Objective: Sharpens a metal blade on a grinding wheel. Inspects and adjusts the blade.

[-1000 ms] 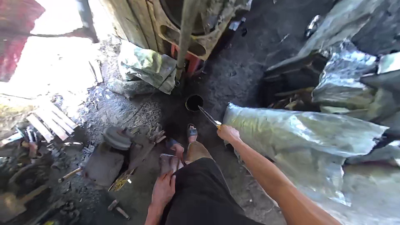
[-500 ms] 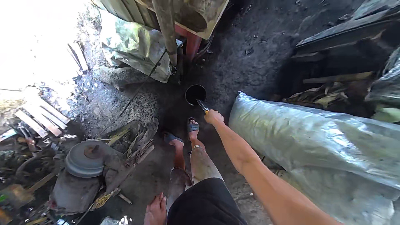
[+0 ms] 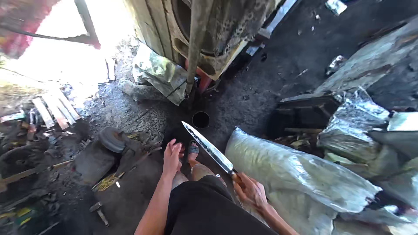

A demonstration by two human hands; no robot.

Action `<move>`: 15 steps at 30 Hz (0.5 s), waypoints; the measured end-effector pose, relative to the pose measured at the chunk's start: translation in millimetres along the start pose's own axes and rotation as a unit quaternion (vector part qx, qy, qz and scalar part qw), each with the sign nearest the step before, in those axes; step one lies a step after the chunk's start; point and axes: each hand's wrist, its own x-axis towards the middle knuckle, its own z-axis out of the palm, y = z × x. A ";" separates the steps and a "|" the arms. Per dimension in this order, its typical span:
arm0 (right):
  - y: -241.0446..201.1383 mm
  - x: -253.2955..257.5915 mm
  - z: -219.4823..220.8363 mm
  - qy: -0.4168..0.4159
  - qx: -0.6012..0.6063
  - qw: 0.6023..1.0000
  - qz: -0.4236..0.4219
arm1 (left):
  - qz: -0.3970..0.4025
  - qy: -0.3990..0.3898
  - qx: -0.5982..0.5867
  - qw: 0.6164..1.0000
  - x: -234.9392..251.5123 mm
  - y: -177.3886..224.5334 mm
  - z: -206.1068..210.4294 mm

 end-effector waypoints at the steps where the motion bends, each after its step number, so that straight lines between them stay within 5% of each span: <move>1: -3.8 -4.7 -1.5 0.052 0.009 0.997 -0.047 | 0.018 0.008 -0.052 0.998 -0.7 17.2 4.3; 6: -34.7 21.3 -6.9 0.168 0.017 0.973 -0.155 | 0.158 0.007 -0.209 0.965 -47.2 95.2 -1.4; 15: -88.4 99.1 -18.3 0.193 0.063 0.956 -0.212 | 0.372 0.014 -0.129 0.919 -123.2 141.8 -48.5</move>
